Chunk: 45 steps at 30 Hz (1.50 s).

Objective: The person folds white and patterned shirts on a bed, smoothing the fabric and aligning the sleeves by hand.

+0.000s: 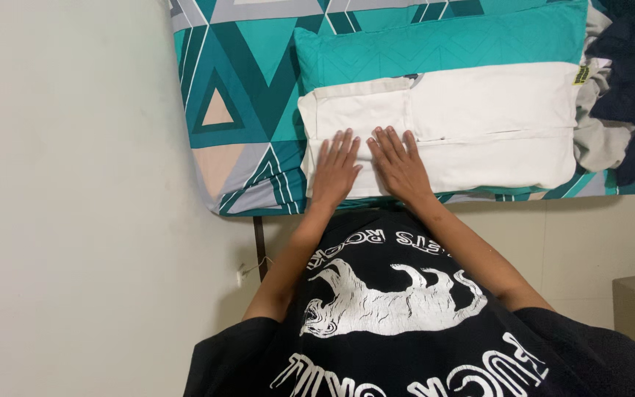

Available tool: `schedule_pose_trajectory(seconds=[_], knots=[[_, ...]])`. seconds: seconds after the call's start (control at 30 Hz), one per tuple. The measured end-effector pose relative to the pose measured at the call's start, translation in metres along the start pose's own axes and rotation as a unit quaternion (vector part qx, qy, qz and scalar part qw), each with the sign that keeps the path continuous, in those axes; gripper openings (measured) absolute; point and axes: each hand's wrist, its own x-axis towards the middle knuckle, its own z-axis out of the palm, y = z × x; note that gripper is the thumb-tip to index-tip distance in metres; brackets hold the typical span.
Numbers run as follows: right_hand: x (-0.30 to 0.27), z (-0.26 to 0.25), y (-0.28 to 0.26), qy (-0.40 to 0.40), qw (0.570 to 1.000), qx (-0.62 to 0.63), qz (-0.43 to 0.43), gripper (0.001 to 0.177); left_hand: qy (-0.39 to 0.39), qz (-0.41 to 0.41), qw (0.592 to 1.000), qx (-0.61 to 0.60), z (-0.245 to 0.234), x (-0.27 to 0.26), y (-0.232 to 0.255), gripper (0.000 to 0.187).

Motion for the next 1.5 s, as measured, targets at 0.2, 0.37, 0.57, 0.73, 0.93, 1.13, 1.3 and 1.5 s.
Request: schedule_pose_trajectory(seconds=[0.2, 0.37, 0.57, 0.73, 0.93, 1.13, 1.3, 1.5], knots=[[-0.001, -0.014, 0.025, 0.041, 0.998, 0.045, -0.008, 0.056, 0.031, -0.019, 0.999, 0.020, -0.009, 0.010, 0.008, 0.060], [-0.004, -0.031, 0.026, 0.107, 0.979, 0.170, 0.041, 0.022, -0.010, -0.069, 0.997, -0.025, -0.043, 0.010, -0.009, 0.040], [-0.001, -0.047, 0.028, 0.050, 0.965, 0.237, 0.104, 0.018, -0.029, -0.124, 0.991, -0.044, -0.071, 0.012, -0.034, 0.037], [-0.007, -0.049, 0.015, 0.106, 0.931, 0.308, 0.163, 0.024, -0.082, -0.261, 0.953, -0.127, -0.044, 0.000, -0.065, 0.040], [-0.001, -0.059, 0.015, 0.021, 0.898, 0.340, 0.279, 0.033, 0.063, -0.327, 0.886, -0.323, 0.010, -0.026, -0.085, 0.033], [0.008, -0.057, 0.024, 0.031, 0.859, 0.403, 0.315, 0.024, 0.149, -0.345, 0.864, -0.335, 0.026, -0.034, -0.077, 0.030], [0.010, -0.066, 0.023, 0.037, 0.887, 0.354, 0.295, 0.019, 0.065, -0.433, 0.796, -0.418, 0.025, -0.032, -0.073, 0.031], [0.028, -0.069, 0.035, 0.100, 0.964, 0.220, 0.108, 0.016, 0.171, -0.243, 0.929, -0.220, -0.027, -0.019, -0.047, 0.051]])
